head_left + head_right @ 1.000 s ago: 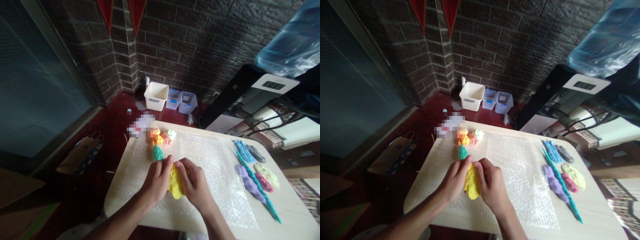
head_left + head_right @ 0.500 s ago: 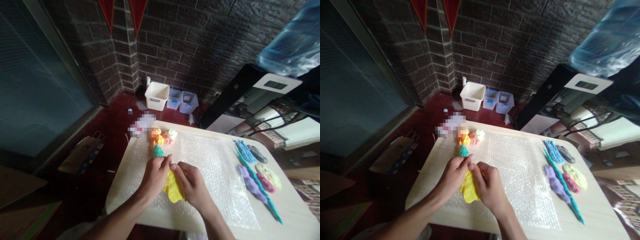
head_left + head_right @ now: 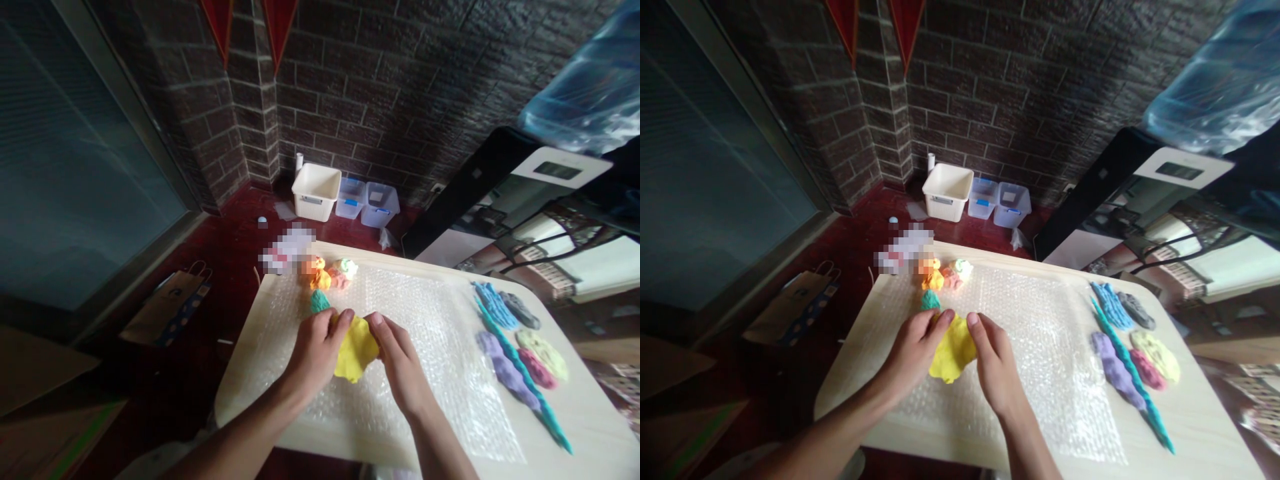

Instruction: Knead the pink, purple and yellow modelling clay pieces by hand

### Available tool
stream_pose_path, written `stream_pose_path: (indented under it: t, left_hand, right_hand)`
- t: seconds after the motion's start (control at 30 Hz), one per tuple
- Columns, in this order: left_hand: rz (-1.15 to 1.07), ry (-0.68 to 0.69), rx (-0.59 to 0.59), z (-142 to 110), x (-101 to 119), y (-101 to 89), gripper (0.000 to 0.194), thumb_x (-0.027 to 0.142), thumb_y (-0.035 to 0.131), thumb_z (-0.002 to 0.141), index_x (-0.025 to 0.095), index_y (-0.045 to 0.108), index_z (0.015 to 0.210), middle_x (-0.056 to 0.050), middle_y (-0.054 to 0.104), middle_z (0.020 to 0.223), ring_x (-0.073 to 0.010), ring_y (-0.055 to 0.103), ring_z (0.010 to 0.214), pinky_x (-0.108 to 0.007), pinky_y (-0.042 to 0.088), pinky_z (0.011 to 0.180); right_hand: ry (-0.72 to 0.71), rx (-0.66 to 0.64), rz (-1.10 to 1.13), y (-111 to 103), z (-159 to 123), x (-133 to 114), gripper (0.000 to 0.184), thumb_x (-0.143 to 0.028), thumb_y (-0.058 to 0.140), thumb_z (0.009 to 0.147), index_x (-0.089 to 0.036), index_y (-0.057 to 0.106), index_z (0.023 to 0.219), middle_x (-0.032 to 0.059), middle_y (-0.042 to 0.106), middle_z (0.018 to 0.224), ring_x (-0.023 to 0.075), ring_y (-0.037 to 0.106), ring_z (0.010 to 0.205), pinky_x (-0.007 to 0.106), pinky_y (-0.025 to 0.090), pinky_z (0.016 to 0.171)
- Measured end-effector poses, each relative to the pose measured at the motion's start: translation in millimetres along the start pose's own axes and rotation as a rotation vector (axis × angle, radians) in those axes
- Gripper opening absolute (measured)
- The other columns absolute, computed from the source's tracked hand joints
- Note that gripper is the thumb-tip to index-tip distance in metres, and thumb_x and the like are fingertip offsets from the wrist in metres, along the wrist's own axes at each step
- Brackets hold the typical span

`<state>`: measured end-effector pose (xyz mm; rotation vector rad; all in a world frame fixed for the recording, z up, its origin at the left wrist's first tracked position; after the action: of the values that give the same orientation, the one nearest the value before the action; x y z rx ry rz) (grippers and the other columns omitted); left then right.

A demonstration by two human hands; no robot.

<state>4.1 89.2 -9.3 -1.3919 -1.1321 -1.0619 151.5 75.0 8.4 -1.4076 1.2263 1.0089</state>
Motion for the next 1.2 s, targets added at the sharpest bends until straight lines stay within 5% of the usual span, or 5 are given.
stream_pose_path:
  t: [0.23,0.47,0.7,0.93,1.2]
  left_hand:
    - [0.015,0.103,-0.158,-6,11,16.6,0.045,0.051,0.05,0.103,0.021,0.046,0.069,0.002,0.049,0.064,-0.0133,0.044,0.062,-0.029,0.031,0.06]
    - [-0.337,-0.218,-0.127,-8,-14,17.3,0.055,0.07,0.049,0.097,0.022,0.046,0.071,0.002,0.047,0.067,-0.0155,0.048,0.064,-0.028,0.036,0.059]
    - [-0.197,-0.085,-0.097,-5,-8,14.4,0.045,0.059,0.052,0.101,0.02,0.059,0.079,0.0,0.06,0.074,-0.0174,0.056,0.073,-0.029,0.039,0.066]
    - [0.079,0.144,-0.109,-9,13,9.9,0.044,0.046,0.044,0.108,0.021,0.047,0.072,0.003,0.05,0.065,-0.0131,0.047,0.061,-0.029,0.03,0.06]
    - [-0.228,-0.13,-0.166,-6,-7,18.0,0.049,0.064,0.052,0.099,0.02,0.058,0.08,0.0,0.058,0.074,-0.0159,0.06,0.066,-0.025,0.044,0.054]
  right_hand:
    - [0.156,-0.079,0.189,12,-3,18,0.051,-0.067,0.073,0.088,-0.018,0.071,0.076,0.003,0.065,0.071,0.0171,0.059,0.069,0.025,0.049,0.061]
    - [0.051,-0.148,0.158,24,0,12,0.054,-0.065,0.067,0.093,-0.016,0.064,0.072,0.0005,0.055,0.064,0.0103,0.046,0.055,0.022,0.036,0.05]
    - [-0.115,0.089,-0.095,0,1,4,0.056,-0.065,0.062,0.096,-0.02,0.05,0.065,-0.0035,0.042,0.059,0.0107,0.037,0.054,0.023,0.027,0.046]
    - [0.121,-0.061,0.149,11,2,18,0.056,-0.071,0.068,0.09,-0.017,0.068,0.073,0.0034,0.063,0.067,0.0162,0.055,0.06,0.026,0.045,0.053]
    - [0.02,-0.046,0.155,10,4,7,0.059,-0.073,0.067,0.09,-0.016,0.068,0.074,0.002,0.059,0.062,0.0131,0.05,0.053,0.023,0.039,0.047]
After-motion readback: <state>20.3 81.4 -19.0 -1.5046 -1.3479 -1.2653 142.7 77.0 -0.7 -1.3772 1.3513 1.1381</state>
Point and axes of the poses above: each hand's wrist, its own z-axis towards the middle knuckle, its own y-axis out of the palm, x = y × z, the point moved 9 cm from there along z, towards the middle knuckle
